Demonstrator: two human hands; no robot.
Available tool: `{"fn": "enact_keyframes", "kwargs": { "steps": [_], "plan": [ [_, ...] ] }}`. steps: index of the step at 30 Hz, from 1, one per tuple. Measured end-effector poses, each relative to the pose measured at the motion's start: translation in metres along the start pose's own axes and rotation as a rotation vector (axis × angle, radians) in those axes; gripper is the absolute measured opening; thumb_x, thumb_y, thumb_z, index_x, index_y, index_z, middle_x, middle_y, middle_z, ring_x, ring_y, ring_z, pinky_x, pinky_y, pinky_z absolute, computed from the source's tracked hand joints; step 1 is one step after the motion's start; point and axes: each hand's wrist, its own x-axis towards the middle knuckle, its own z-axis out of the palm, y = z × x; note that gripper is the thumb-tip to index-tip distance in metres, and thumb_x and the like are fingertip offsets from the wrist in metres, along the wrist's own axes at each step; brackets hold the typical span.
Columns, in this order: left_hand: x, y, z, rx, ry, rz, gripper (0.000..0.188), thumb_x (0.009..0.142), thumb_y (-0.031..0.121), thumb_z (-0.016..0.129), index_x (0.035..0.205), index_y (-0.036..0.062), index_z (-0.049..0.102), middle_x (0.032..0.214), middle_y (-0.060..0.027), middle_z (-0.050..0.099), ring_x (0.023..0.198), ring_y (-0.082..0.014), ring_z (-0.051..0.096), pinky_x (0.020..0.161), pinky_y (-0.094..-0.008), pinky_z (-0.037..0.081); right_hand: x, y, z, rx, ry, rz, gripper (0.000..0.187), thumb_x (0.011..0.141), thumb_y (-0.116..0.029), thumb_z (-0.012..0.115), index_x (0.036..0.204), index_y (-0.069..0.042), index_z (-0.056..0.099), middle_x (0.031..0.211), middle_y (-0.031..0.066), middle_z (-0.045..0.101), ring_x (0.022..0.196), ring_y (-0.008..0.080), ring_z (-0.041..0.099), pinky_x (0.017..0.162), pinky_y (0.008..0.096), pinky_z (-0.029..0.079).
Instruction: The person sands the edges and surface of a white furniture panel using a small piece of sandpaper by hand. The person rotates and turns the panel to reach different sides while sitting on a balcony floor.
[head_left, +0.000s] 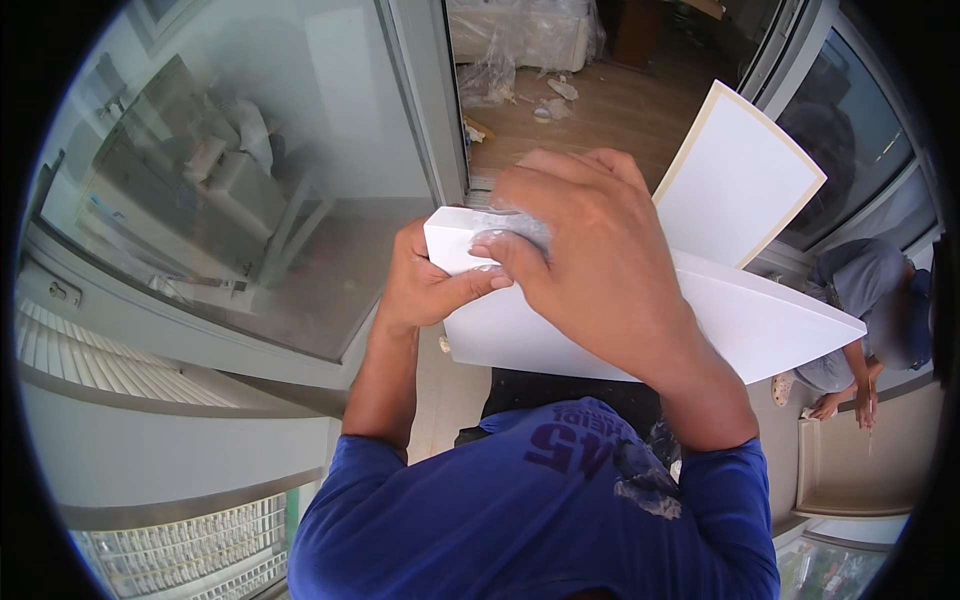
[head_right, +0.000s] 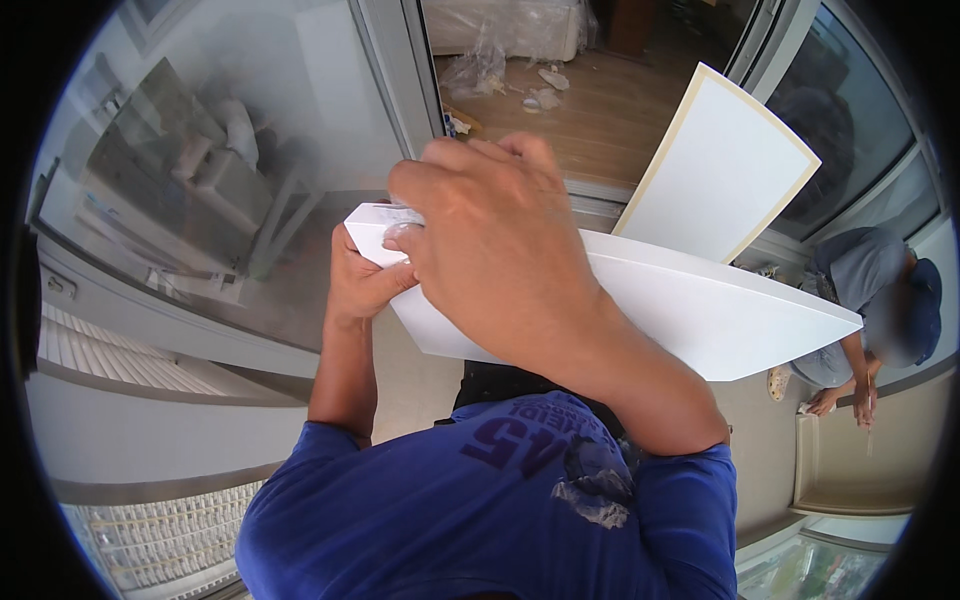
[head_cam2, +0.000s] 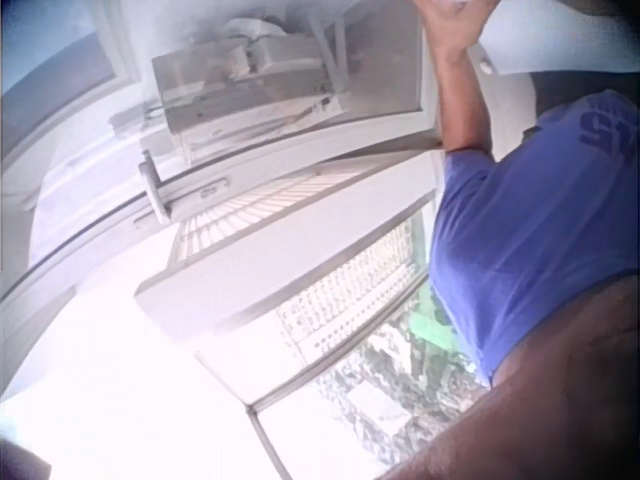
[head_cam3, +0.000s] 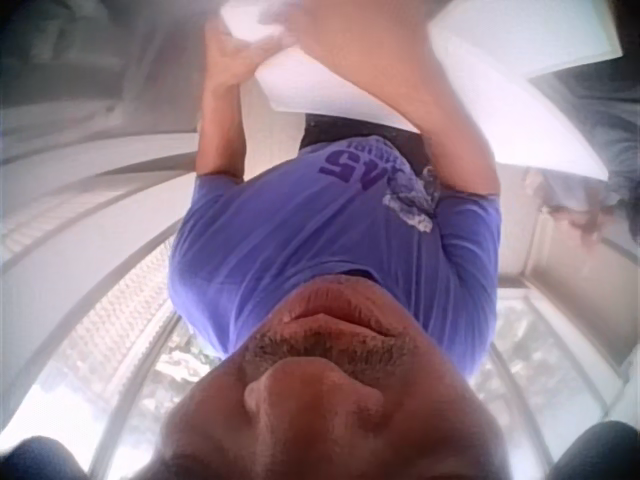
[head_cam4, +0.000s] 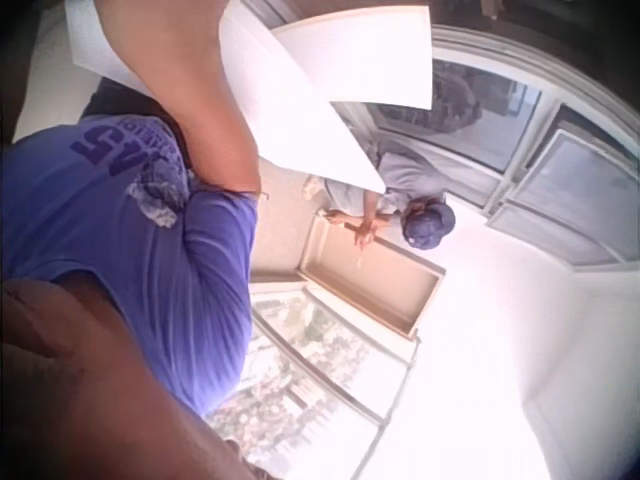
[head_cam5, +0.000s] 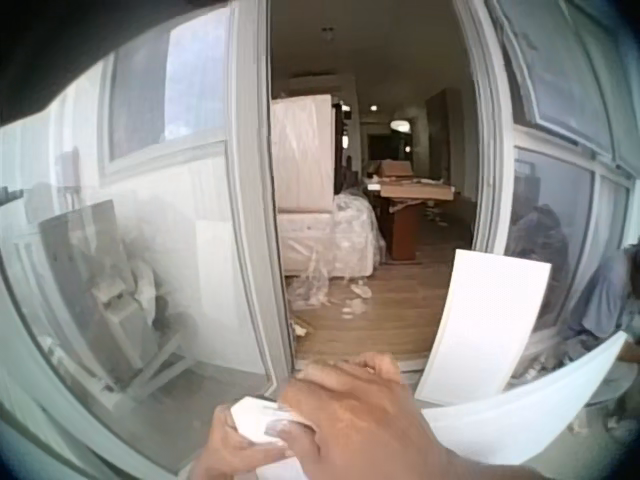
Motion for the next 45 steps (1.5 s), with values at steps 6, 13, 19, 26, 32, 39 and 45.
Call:
{"fn": "enact_keyframes", "kwargs": {
  "steps": [6, 13, 19, 26, 32, 39, 45],
  "plan": [
    [-0.001, 0.006, -0.004, 0.021, -0.002, -0.047, 0.030, 0.079, 0.000, 0.088, 0.107, -0.0027, 0.076, 0.099, -0.0078, 0.078, 0.090, -0.0134, 0.072, 0.080, -0.0305, 0.058, -0.036, 0.024, -0.050, -0.123, -0.040, 0.137, 0.021, 0.078, -0.017, 0.085, 0.087, -0.002, 0.072, 0.085, 0.0107, 0.067, 0.084, 0.0318, 0.060, 0.092, 0.0396, 0.043],
    [0.001, 0.000, 0.007, 0.005, 0.027, -0.013, 0.026, 0.080, 0.006, 0.087, 0.102, 0.0022, 0.074, 0.099, -0.0040, 0.075, 0.092, -0.0130, 0.070, 0.080, -0.0328, 0.057, 0.015, -0.010, 0.018, -0.069, -0.012, -0.086, 0.022, 0.082, -0.020, 0.082, 0.088, -0.003, 0.069, 0.082, 0.0100, 0.065, 0.080, 0.0315, 0.058, 0.094, 0.0420, 0.042],
    [0.000, -0.006, 0.005, 0.000, 0.030, -0.038, 0.028, 0.079, 0.006, 0.085, 0.103, 0.0023, 0.073, 0.100, -0.0044, 0.075, 0.093, -0.0130, 0.068, 0.080, -0.0328, 0.057, 0.021, -0.013, 0.027, -0.108, -0.036, -0.114, 0.020, 0.084, -0.019, 0.080, 0.089, -0.004, 0.067, 0.085, 0.0104, 0.064, 0.082, 0.0320, 0.059, 0.097, 0.0432, 0.042],
    [0.002, -0.013, 0.000, -0.058, 0.033, -0.063, 0.028, 0.078, 0.005, 0.084, 0.103, 0.0018, 0.073, 0.098, -0.0036, 0.075, 0.091, -0.0106, 0.068, 0.078, -0.0313, 0.057, 0.023, -0.014, 0.040, -0.134, 0.041, -0.135, 0.021, 0.083, -0.018, 0.080, 0.089, -0.003, 0.067, 0.080, 0.0120, 0.065, 0.079, 0.0344, 0.060, 0.098, 0.0444, 0.042],
    [0.007, -0.013, -0.004, 0.021, -0.055, -0.025, 0.028, 0.082, 0.004, 0.085, 0.107, 0.0021, 0.073, 0.095, -0.0029, 0.076, 0.087, -0.0091, 0.068, 0.077, -0.0294, 0.057, 0.032, -0.015, 0.028, -0.095, 0.078, -0.018, 0.018, 0.084, -0.010, 0.081, 0.093, -0.002, 0.067, 0.079, 0.0123, 0.069, 0.080, 0.0294, 0.064, 0.087, 0.0398, 0.049],
    [0.009, -0.008, -0.002, -0.057, 0.004, -0.047, 0.031, 0.081, 0.003, 0.087, 0.109, 0.0016, 0.075, 0.096, -0.0037, 0.078, 0.087, -0.0108, 0.071, 0.077, -0.0288, 0.057, 0.035, -0.006, 0.014, -0.171, 0.133, -0.231, 0.020, 0.087, -0.007, 0.079, 0.107, -0.004, 0.078, 0.103, 0.0107, 0.079, 0.090, 0.0278, 0.071, 0.094, 0.0404, 0.053],
    [0.005, -0.016, -0.008, 0.160, 0.038, 0.043, 0.033, 0.079, 0.000, 0.087, 0.111, -0.0004, 0.076, 0.095, -0.0074, 0.079, 0.088, -0.0124, 0.072, 0.077, -0.0286, 0.058, -0.004, -0.001, 0.029, -0.231, 0.087, -0.234, 0.027, 0.083, -0.002, 0.077, 0.109, -0.006, 0.079, 0.109, 0.0090, 0.080, 0.104, 0.0252, 0.075, 0.112, 0.0537, 0.044]
  ]
}}
